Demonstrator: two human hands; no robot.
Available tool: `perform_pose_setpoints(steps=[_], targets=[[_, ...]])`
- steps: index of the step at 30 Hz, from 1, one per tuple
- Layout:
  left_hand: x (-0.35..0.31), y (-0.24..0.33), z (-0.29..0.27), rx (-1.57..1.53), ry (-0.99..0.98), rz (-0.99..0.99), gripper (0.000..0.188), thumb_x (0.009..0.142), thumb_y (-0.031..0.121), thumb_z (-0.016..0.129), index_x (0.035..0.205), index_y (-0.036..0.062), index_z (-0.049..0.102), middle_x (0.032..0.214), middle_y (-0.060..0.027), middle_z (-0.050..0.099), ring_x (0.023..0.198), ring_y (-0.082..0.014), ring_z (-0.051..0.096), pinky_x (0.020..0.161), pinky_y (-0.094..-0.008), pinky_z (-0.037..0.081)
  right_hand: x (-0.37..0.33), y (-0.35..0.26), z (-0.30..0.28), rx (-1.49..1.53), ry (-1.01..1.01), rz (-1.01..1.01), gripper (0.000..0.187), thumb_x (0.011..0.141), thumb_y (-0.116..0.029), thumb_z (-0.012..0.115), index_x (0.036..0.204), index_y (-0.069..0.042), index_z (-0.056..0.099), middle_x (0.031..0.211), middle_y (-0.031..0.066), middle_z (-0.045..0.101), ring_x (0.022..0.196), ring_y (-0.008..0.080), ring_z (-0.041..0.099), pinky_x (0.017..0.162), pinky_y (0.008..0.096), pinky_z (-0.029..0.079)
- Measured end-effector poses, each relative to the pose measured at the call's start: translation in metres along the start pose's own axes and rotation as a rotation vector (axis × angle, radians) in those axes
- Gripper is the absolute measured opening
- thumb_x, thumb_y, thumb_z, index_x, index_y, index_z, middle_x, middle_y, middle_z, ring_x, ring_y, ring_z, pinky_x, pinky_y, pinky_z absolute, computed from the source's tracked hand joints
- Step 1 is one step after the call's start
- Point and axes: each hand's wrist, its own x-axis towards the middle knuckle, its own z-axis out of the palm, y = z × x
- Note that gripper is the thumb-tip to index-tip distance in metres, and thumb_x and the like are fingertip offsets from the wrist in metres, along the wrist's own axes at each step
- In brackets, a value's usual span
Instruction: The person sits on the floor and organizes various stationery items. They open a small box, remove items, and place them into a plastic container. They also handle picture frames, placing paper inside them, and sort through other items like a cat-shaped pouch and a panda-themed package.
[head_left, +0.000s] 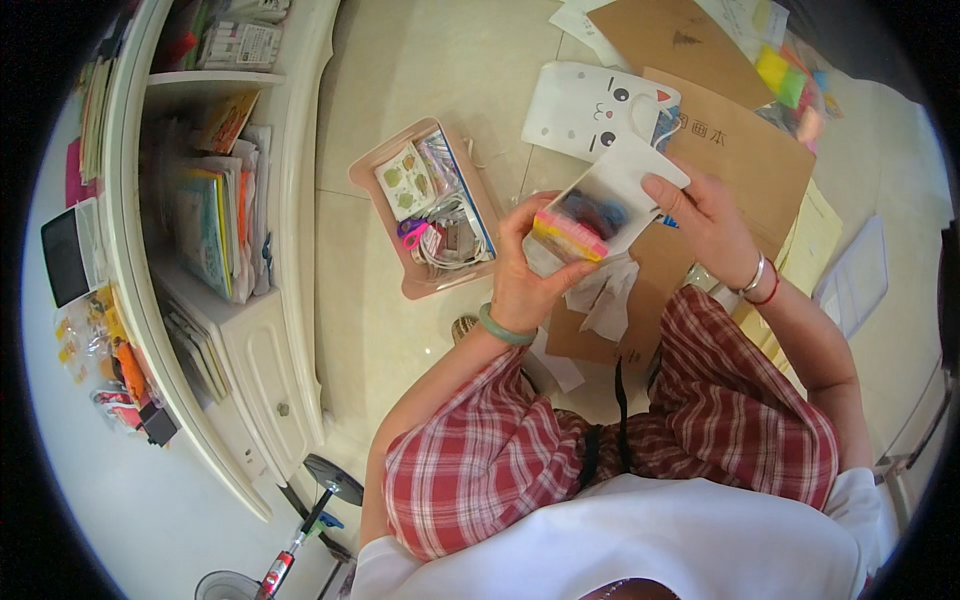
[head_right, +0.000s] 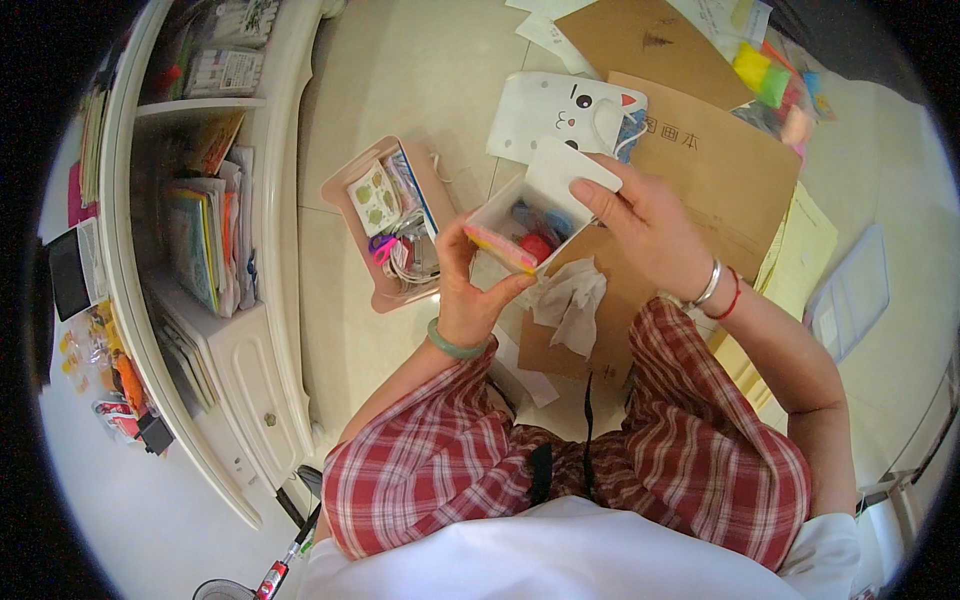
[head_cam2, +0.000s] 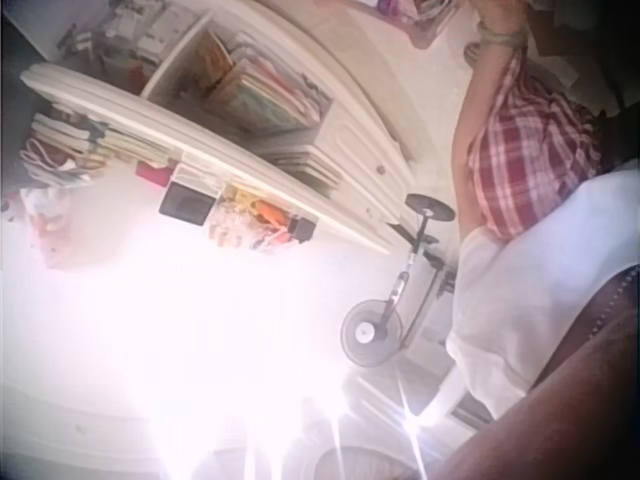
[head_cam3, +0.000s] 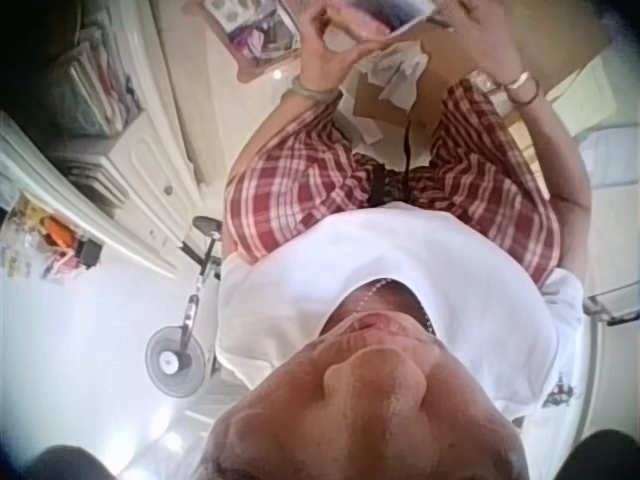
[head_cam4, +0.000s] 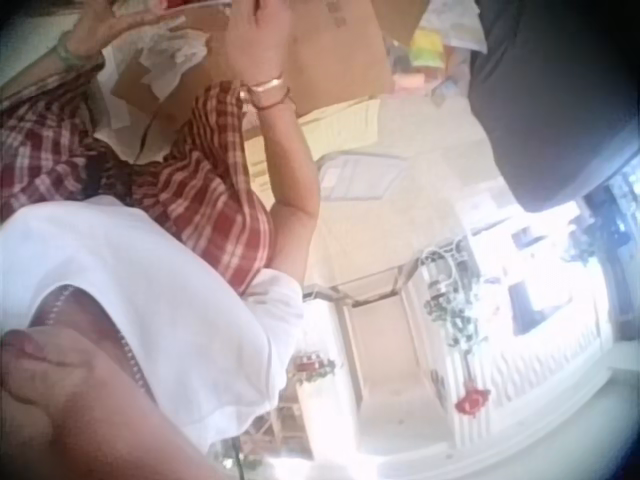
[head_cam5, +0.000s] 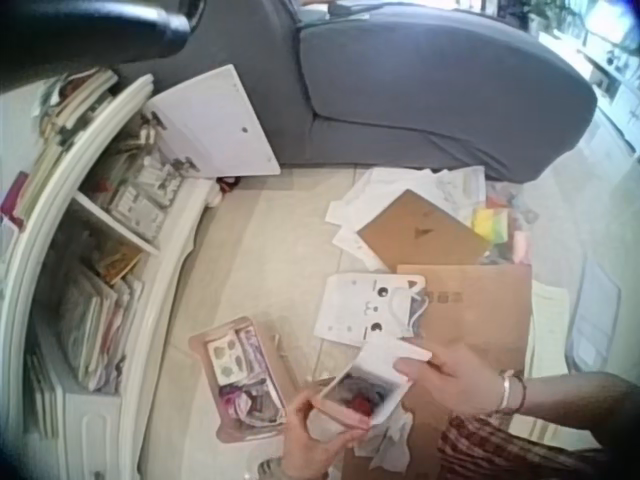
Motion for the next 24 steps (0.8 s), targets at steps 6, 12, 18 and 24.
perform_pose_setpoints(steps=[6, 12, 18, 24], targets=[[0.008, 0.024, -0.004, -0.338, -0.198, -0.224, 0.068, 0.074, 0.018, 0.080, 0.132, 0.0056, 0.047, 0.123, -0.0104, 0.052, 0.112, -0.0220, 0.052, 0.097, -0.0331, 0.041, 0.010, 0.013, 0.001, 0.319, -0.088, 0.136, 0.035, 0.097, -0.025, 0.055, 0.122, 0.000, 0.056, 0.097, 0.0035, 0.065, 0.089, 0.0081, 0.062, 0.073, 0.0248, 0.052], [0.015, 0.020, -0.001, -0.090, -0.232, -0.033, 0.054, 0.076, 0.017, 0.078, 0.123, 0.0051, 0.052, 0.109, -0.0098, 0.055, 0.100, -0.0238, 0.056, 0.087, -0.0343, 0.045, 0.008, 0.016, 0.012, 0.187, -0.033, 0.157, 0.037, 0.098, -0.026, 0.054, 0.124, 0.000, 0.055, 0.095, 0.0056, 0.066, 0.085, 0.0090, 0.063, 0.068, 0.0254, 0.053], [0.002, 0.009, 0.011, -0.205, -0.123, -0.317, 0.042, 0.079, 0.021, 0.077, 0.109, 0.0036, 0.053, 0.100, -0.0102, 0.055, 0.091, -0.0230, 0.058, 0.079, -0.0340, 0.047, 0.003, 0.010, 0.017, -0.142, -0.149, -0.116, 0.039, 0.100, -0.027, 0.047, 0.126, 0.001, 0.054, 0.106, 0.0099, 0.067, 0.098, 0.0172, 0.062, 0.086, 0.0287, 0.049], [-0.002, 0.008, 0.011, -0.242, -0.041, -0.283, 0.042, 0.080, 0.022, 0.075, 0.109, 0.0031, 0.051, 0.099, -0.0100, 0.055, 0.089, -0.0228, 0.058, 0.079, -0.0335, 0.047, 0.003, 0.026, 0.021, 0.235, -0.204, -0.202, 0.042, 0.101, -0.027, 0.045, 0.133, 0.000, 0.049, 0.133, 0.0082, 0.052, 0.121, 0.0188, 0.051, 0.103, 0.0323, 0.037]])
